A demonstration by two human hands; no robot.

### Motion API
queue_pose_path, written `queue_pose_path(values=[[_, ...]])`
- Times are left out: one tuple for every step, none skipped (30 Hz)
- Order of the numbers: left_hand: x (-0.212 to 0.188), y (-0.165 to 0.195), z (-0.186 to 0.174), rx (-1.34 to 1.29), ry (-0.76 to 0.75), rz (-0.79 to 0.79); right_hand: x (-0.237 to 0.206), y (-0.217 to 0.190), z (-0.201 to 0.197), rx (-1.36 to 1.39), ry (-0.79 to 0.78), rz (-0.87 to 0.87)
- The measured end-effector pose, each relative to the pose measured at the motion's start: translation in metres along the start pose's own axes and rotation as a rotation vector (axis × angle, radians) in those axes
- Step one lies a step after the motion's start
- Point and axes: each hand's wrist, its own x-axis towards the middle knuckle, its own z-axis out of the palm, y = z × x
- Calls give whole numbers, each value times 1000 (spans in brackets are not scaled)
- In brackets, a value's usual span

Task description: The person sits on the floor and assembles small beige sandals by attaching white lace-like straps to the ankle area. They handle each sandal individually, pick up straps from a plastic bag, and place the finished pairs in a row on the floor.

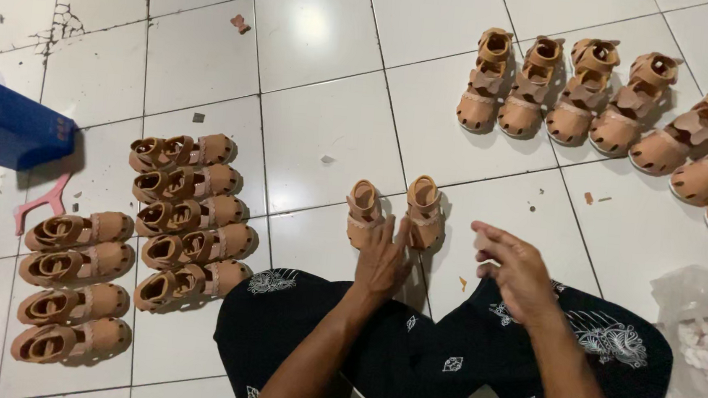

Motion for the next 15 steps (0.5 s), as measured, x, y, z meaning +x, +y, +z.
queue_pose_path(values=[[6,3,6,-4,-3,29,3,10,9,-107,42,40],[11,3,11,-10,-7,13,6,16,14,-216,83,79],[16,1,16,-17,-13,-3,6,20,15,-280,97,97],[17,-2,22,-25,-21,-20,5,24,16,-343,113,116],[16,-5,27,-14,-24,3,5,25,16,-407,127,134],[14,-8,32,-2,-25,27,7,25,15,-416,126,103],[10,-11,36,12,-28,51,8,24,13,-423,124,72],[2,-11,40,4,-61,37,10,25,13,-427,123,43],[-7,-10,41,-4,-97,25,12,25,14,-415,103,33],[-12,-10,41,-11,-132,15,14,26,15,-403,84,24],[-17,-12,39,-32,-102,73,14,28,15,-392,65,15],[-24,-14,34,-53,-71,130,14,31,17,-388,48,17],[-30,-14,29,-75,-38,185,15,34,21,-385,29,21],[-32,-13,25,-110,-28,151,14,37,23,-383,10,25],[-31,-12,20,-145,-19,116,12,40,25,-377,31,76]])
